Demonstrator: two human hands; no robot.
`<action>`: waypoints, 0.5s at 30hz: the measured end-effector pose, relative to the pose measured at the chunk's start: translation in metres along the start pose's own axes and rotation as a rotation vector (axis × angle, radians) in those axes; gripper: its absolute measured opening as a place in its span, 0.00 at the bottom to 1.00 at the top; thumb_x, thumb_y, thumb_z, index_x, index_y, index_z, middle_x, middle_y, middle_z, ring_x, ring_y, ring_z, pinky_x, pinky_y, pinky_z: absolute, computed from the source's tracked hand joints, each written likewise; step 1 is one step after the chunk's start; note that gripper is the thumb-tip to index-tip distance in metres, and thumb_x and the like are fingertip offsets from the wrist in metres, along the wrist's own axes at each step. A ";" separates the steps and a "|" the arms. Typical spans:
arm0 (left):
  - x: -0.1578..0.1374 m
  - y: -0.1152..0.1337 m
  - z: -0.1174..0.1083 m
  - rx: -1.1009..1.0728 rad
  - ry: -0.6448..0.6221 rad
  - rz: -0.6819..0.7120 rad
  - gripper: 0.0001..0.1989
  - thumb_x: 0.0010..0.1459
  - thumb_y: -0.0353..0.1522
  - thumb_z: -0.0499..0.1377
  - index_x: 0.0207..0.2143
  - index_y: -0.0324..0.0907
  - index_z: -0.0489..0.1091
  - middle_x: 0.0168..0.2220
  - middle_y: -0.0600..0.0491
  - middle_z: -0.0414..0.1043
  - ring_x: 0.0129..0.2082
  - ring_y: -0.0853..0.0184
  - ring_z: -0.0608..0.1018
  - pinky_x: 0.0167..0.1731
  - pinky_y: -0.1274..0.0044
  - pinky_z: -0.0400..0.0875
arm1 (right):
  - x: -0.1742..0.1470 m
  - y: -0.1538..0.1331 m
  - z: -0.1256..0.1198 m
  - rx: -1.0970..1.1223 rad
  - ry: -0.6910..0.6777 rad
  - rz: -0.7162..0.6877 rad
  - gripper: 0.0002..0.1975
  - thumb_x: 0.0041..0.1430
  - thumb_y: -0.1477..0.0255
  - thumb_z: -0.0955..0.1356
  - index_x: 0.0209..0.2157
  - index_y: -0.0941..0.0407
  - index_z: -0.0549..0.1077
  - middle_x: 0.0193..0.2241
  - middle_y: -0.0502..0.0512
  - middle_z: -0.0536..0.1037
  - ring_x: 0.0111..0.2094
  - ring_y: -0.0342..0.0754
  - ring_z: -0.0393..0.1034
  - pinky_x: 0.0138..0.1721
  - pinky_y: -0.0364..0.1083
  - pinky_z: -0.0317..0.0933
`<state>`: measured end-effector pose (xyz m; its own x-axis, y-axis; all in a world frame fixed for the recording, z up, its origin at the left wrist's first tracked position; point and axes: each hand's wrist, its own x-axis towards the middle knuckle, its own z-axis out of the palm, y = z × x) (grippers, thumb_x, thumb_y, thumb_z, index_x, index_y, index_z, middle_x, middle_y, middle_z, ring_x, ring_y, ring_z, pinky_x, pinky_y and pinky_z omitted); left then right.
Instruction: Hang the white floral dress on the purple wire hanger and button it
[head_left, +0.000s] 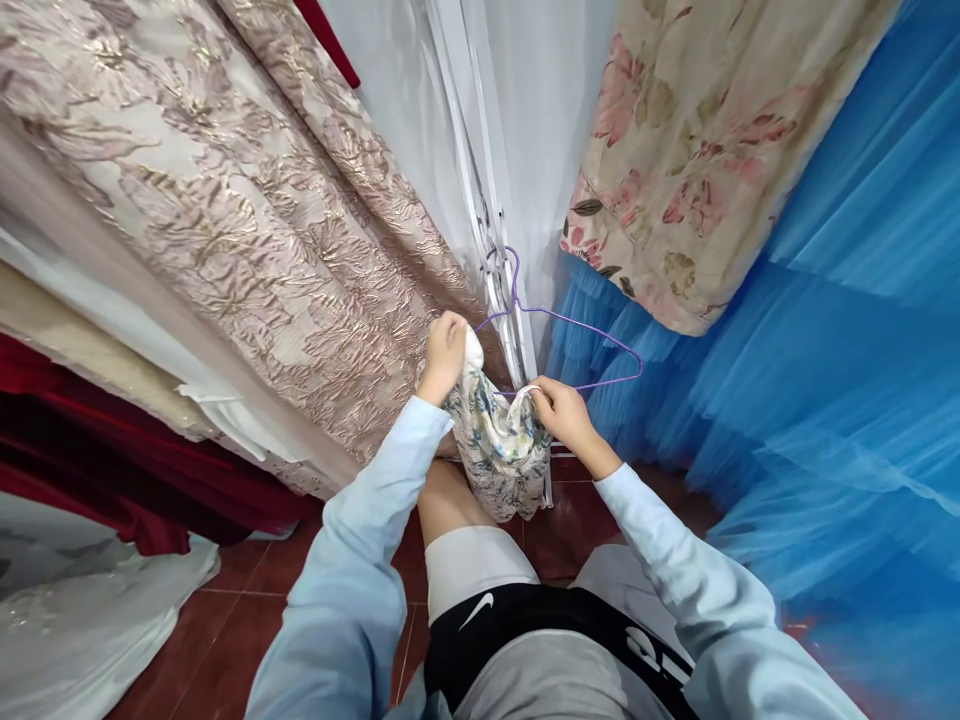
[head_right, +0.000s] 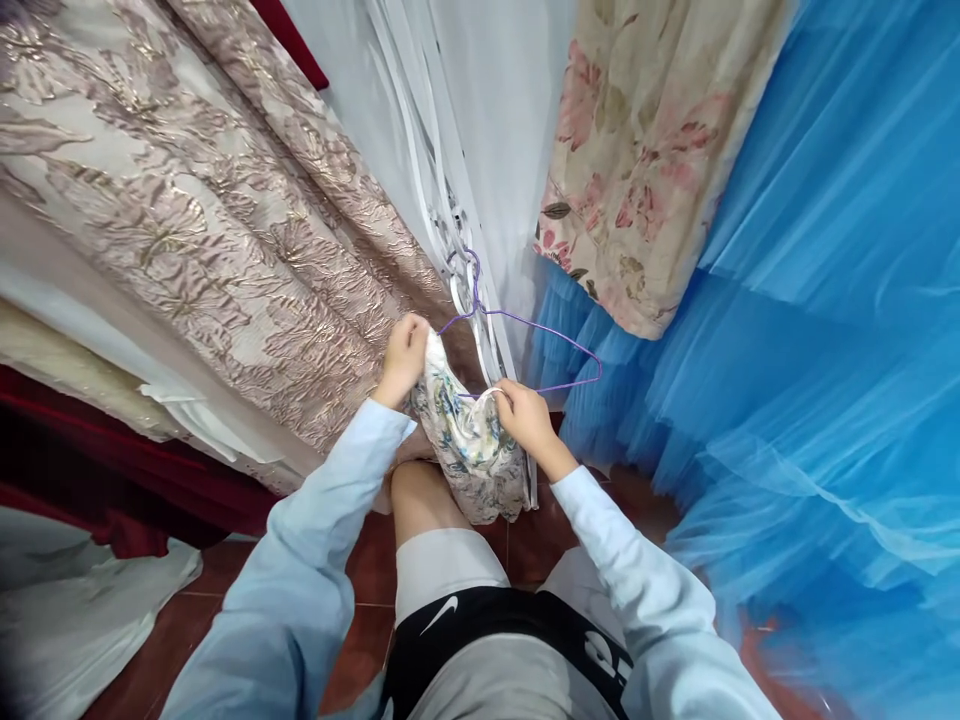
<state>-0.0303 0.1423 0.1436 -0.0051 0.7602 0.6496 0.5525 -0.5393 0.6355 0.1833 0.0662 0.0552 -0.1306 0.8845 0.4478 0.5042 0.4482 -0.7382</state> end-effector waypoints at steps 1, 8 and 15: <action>-0.001 0.002 0.007 0.056 -0.030 0.040 0.11 0.69 0.35 0.54 0.31 0.43 0.65 0.32 0.51 0.67 0.36 0.63 0.70 0.42 0.73 0.65 | -0.001 -0.001 -0.002 0.013 0.000 -0.010 0.13 0.68 0.67 0.61 0.35 0.53 0.75 0.34 0.56 0.80 0.38 0.53 0.75 0.41 0.47 0.62; -0.023 -0.024 0.006 0.228 -0.029 0.175 0.09 0.70 0.37 0.52 0.39 0.43 0.69 0.37 0.48 0.72 0.40 0.60 0.75 0.43 0.73 0.65 | -0.013 0.019 -0.049 0.065 0.475 -0.094 0.13 0.67 0.68 0.62 0.38 0.54 0.79 0.46 0.61 0.78 0.52 0.55 0.72 0.56 0.53 0.65; -0.026 -0.040 0.000 0.233 -0.137 0.199 0.10 0.66 0.38 0.57 0.39 0.43 0.75 0.36 0.48 0.74 0.39 0.60 0.75 0.43 0.73 0.65 | 0.034 0.071 -0.113 0.070 0.833 -0.059 0.13 0.66 0.64 0.64 0.36 0.55 0.78 0.43 0.60 0.80 0.49 0.54 0.73 0.57 0.55 0.64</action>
<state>-0.0524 0.1438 0.1011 0.2255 0.6982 0.6795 0.7074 -0.5968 0.3786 0.3114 0.1139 0.0753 0.5321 0.4868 0.6927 0.4586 0.5221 -0.7191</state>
